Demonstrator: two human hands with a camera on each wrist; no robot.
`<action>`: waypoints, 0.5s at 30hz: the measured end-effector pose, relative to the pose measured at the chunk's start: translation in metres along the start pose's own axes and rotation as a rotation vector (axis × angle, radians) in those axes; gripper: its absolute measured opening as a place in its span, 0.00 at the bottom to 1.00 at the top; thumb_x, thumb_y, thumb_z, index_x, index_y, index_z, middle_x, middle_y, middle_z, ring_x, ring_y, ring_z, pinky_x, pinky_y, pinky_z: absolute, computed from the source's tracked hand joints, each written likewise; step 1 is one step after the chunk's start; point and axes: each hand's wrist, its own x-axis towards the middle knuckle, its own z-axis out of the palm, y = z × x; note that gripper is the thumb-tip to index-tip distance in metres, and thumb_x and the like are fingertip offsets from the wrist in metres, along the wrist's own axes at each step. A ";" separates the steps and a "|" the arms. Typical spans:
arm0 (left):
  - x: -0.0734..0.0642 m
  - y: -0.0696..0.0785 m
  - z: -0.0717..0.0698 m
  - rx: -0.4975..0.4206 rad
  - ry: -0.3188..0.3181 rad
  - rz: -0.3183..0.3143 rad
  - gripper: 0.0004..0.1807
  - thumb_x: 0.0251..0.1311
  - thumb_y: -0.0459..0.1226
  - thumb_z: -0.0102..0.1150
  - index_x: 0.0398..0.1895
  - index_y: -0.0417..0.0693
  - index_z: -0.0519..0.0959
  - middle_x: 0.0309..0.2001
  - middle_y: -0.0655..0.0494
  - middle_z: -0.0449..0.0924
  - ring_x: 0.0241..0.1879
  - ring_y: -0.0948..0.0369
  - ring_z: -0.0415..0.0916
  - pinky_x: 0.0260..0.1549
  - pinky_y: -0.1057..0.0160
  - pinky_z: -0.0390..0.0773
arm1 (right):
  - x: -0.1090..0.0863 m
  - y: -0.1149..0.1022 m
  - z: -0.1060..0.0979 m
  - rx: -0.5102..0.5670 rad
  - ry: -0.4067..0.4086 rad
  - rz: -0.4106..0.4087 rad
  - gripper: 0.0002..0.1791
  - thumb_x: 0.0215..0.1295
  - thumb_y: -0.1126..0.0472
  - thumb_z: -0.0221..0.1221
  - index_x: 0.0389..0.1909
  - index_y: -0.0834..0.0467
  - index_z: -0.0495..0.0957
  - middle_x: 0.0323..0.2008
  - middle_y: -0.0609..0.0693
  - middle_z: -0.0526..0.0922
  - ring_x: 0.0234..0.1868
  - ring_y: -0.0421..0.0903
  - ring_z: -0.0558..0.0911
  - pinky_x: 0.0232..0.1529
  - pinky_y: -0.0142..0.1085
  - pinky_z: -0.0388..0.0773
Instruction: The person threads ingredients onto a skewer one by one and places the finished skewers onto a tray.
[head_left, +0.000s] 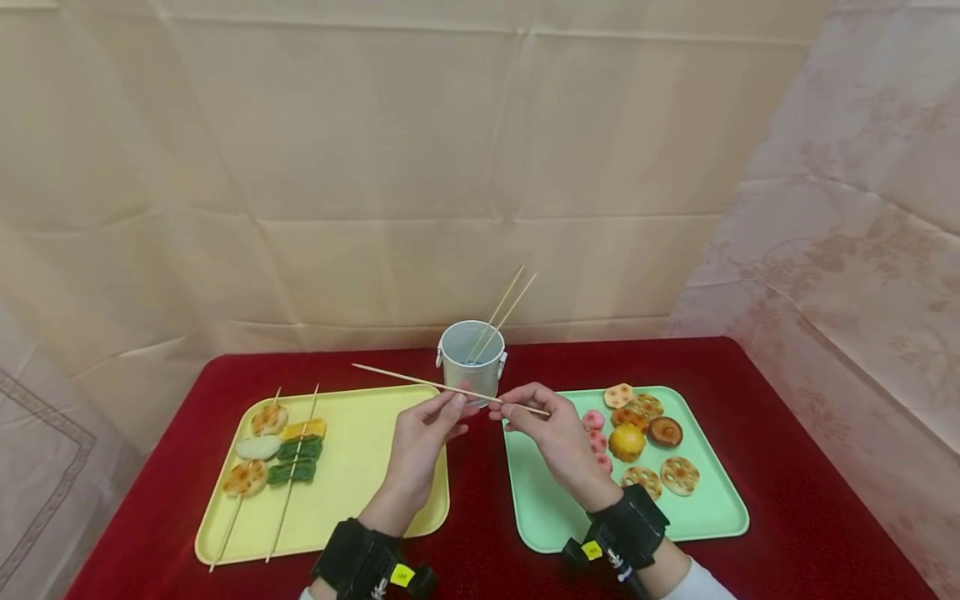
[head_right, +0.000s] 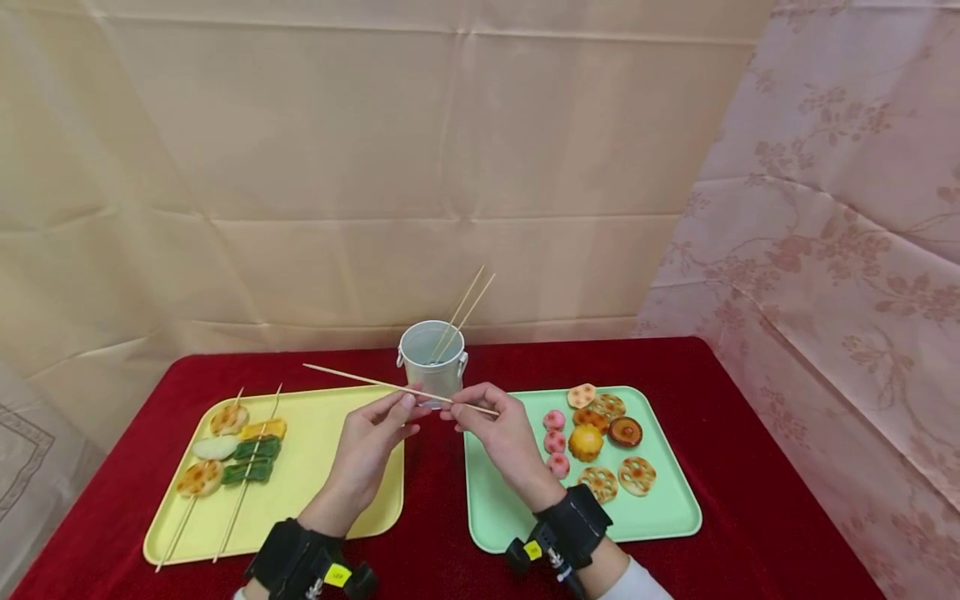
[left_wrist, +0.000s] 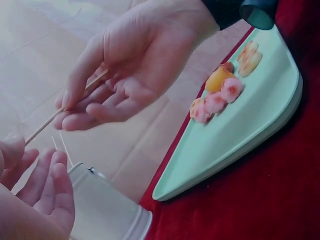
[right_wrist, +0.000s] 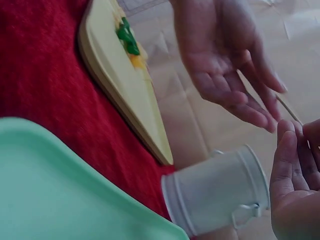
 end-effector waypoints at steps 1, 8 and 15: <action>0.000 -0.001 0.000 -0.013 0.005 -0.006 0.23 0.74 0.41 0.60 0.64 0.33 0.79 0.55 0.42 0.85 0.52 0.54 0.85 0.50 0.65 0.81 | 0.000 0.001 0.002 0.005 -0.007 0.010 0.12 0.73 0.60 0.64 0.49 0.64 0.80 0.45 0.59 0.88 0.51 0.63 0.85 0.50 0.41 0.83; 0.000 -0.006 0.002 -0.036 0.037 -0.024 0.19 0.73 0.40 0.62 0.58 0.35 0.83 0.50 0.46 0.88 0.48 0.60 0.85 0.48 0.65 0.81 | 0.000 0.008 0.011 -0.001 -0.012 0.041 0.11 0.72 0.61 0.64 0.48 0.64 0.80 0.44 0.59 0.89 0.44 0.48 0.87 0.47 0.37 0.83; 0.000 -0.009 0.002 -0.010 0.024 0.018 0.16 0.75 0.40 0.60 0.53 0.35 0.84 0.52 0.41 0.87 0.48 0.57 0.85 0.48 0.64 0.81 | -0.001 0.014 0.015 -0.059 -0.043 0.040 0.11 0.72 0.60 0.65 0.48 0.64 0.81 0.42 0.58 0.89 0.43 0.47 0.88 0.45 0.36 0.83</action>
